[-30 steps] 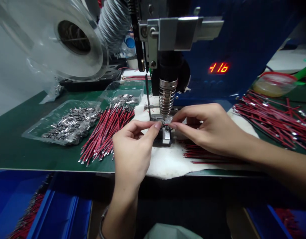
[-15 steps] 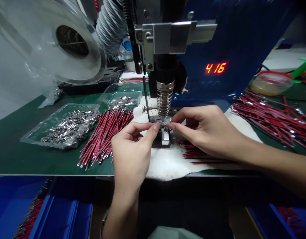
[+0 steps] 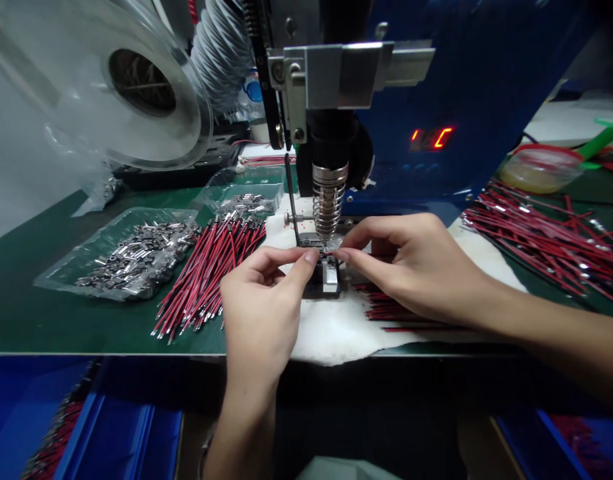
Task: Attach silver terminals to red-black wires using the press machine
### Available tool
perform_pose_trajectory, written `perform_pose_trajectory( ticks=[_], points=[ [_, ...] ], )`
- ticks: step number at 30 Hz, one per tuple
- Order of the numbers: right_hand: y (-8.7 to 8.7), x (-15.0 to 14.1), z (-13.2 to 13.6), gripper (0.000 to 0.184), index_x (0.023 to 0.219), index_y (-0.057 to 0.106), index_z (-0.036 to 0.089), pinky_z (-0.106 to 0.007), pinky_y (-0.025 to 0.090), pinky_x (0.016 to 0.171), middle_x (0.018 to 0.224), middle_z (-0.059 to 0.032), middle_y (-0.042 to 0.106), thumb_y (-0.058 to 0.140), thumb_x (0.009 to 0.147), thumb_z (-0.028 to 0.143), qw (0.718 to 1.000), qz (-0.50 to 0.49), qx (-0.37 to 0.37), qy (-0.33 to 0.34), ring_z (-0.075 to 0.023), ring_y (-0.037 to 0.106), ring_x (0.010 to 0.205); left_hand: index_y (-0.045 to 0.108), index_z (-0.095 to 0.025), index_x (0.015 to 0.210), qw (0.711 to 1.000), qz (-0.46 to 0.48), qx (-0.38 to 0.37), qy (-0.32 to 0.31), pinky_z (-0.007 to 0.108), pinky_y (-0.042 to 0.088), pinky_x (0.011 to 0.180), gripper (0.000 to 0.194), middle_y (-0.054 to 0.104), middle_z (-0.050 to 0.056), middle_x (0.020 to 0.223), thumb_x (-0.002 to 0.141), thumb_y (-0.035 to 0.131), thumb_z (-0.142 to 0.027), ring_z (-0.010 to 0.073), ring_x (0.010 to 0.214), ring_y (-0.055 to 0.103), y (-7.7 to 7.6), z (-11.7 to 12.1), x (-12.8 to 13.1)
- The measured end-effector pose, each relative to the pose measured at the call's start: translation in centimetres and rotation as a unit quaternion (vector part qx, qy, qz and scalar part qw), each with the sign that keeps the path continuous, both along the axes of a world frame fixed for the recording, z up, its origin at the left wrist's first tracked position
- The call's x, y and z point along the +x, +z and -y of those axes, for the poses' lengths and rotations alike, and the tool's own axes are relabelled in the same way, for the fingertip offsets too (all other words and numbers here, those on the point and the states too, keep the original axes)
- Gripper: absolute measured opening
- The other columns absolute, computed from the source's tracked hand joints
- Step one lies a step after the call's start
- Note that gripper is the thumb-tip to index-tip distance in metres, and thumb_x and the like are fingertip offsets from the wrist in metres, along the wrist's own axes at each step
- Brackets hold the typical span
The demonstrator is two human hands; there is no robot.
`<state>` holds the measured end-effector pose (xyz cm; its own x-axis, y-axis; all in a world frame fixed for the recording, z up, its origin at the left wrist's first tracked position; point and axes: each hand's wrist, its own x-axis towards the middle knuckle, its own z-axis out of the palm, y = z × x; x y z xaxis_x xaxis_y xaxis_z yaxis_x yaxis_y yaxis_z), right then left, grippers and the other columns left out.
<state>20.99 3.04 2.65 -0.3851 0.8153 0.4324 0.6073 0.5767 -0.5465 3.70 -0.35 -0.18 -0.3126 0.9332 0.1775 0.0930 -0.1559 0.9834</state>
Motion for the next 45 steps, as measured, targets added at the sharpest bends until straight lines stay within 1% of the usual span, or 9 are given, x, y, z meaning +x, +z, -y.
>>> perform_pose_trajectory(
  ticks=[4, 8, 10, 13, 23, 27, 33, 38, 45],
  points=[
    [0.03, -0.03, 0.00, 0.011, 0.082, 0.073, 0.019, -0.024, 0.039, 0.053, 0.066, 0.0032, 0.068, 0.065, 0.088, 0.025, 1.000, -0.003, 0.007, 0.000, -0.0081, 0.053, 0.049, 0.076, -0.020, 0.081, 1.000, 0.002, 0.007, 0.001, 0.020, 0.044, 0.057, 0.021, 0.074, 0.003, 0.080, 0.074, 0.079, -0.039, 0.0105, 0.064, 0.060, -0.09, -0.12, 0.01],
    [-0.06, 0.03, -0.08, 0.011, 0.082, 0.073, 0.019, -0.024, 0.040, 0.055, 0.073, 0.0023, 0.071, 0.065, 0.088, 0.024, 1.000, -0.009, 0.011, 0.006, -0.0092, 0.057, 0.056, 0.076, -0.020, 0.080, 1.000, -0.008, -0.001, 0.011, 0.018, 0.035, 0.049, 0.021, 0.070, 0.001, 0.071, 0.073, 0.079, -0.039, 0.0064, 0.054, 0.048, -0.01, -0.13, 0.07],
    [-0.15, 0.08, -0.12, 0.011, 0.082, 0.072, 0.019, -0.023, 0.040, 0.056, 0.073, 0.0028, 0.071, 0.065, 0.088, 0.025, 1.000, -0.012, 0.013, 0.011, -0.0087, 0.057, 0.056, 0.076, -0.020, 0.080, 1.000, -0.013, -0.005, 0.015, 0.018, 0.031, 0.046, 0.020, 0.067, 0.000, 0.066, 0.073, 0.079, -0.039, 0.0056, 0.051, 0.044, 0.06, -0.09, 0.09],
    [-0.24, 0.15, -0.13, 0.012, 0.082, 0.072, 0.019, -0.024, 0.040, 0.056, 0.071, 0.0029, 0.070, 0.065, 0.088, 0.025, 1.000, -0.017, 0.017, 0.014, -0.0080, 0.055, 0.053, 0.076, -0.020, 0.079, 1.000, -0.016, -0.012, 0.019, 0.019, 0.029, 0.044, 0.021, 0.065, -0.001, 0.063, 0.072, 0.080, -0.039, 0.0056, 0.050, 0.042, 0.14, -0.06, 0.10],
    [-0.16, 0.14, -0.12, 0.010, 0.083, 0.073, 0.018, -0.023, 0.039, 0.055, 0.070, 0.0034, 0.070, 0.066, 0.087, 0.023, 0.999, -0.015, 0.029, 0.014, -0.0059, 0.052, 0.050, 0.076, -0.020, 0.078, 1.000, -0.012, -0.013, 0.023, 0.018, 0.032, 0.046, 0.018, 0.066, 0.000, 0.066, 0.072, 0.080, -0.036, 0.0050, 0.050, 0.042, 0.31, -0.08, 0.20],
    [-0.12, 0.14, -0.10, 0.010, 0.082, 0.073, 0.017, -0.024, 0.038, 0.055, 0.070, 0.0027, 0.070, 0.065, 0.088, 0.022, 0.999, -0.011, 0.028, 0.015, -0.0066, 0.052, 0.050, 0.076, -0.020, 0.078, 1.000, -0.015, -0.011, 0.025, 0.018, 0.031, 0.045, 0.017, 0.065, -0.001, 0.063, 0.072, 0.080, -0.036, 0.0049, 0.049, 0.041, 0.23, -0.07, 0.19],
    [-0.09, 0.09, -0.07, 0.011, 0.081, 0.073, 0.017, -0.024, 0.038, 0.054, 0.069, 0.0030, 0.069, 0.066, 0.087, 0.023, 0.999, -0.015, 0.029, 0.015, -0.0058, 0.051, 0.049, 0.076, -0.021, 0.080, 1.000, -0.011, -0.009, 0.017, 0.019, 0.035, 0.049, 0.020, 0.070, 0.001, 0.072, 0.073, 0.079, -0.039, 0.0066, 0.054, 0.047, 0.14, -0.01, 0.13],
    [-0.14, 0.13, -0.09, 0.012, 0.081, 0.073, 0.017, -0.023, 0.038, 0.054, 0.068, 0.0027, 0.069, 0.065, 0.088, 0.024, 1.000, -0.017, 0.022, 0.013, -0.0061, 0.051, 0.049, 0.076, -0.020, 0.081, 0.999, -0.024, -0.014, 0.022, 0.020, 0.033, 0.047, 0.022, 0.067, 0.000, 0.067, 0.073, 0.079, -0.041, 0.0070, 0.052, 0.045, 0.19, 0.01, 0.11],
    [-0.11, 0.07, 0.01, 0.013, 0.082, 0.073, 0.017, -0.024, 0.038, 0.052, 0.069, 0.0008, 0.070, 0.064, 0.088, 0.024, 1.000, -0.015, 0.013, 0.012, -0.0084, 0.054, 0.051, 0.076, -0.020, 0.083, 1.000, -0.016, -0.010, 0.011, 0.021, 0.033, 0.049, 0.025, 0.068, 0.002, 0.070, 0.074, 0.077, -0.044, 0.0090, 0.054, 0.048, 0.08, 0.12, 0.00]
  ],
)
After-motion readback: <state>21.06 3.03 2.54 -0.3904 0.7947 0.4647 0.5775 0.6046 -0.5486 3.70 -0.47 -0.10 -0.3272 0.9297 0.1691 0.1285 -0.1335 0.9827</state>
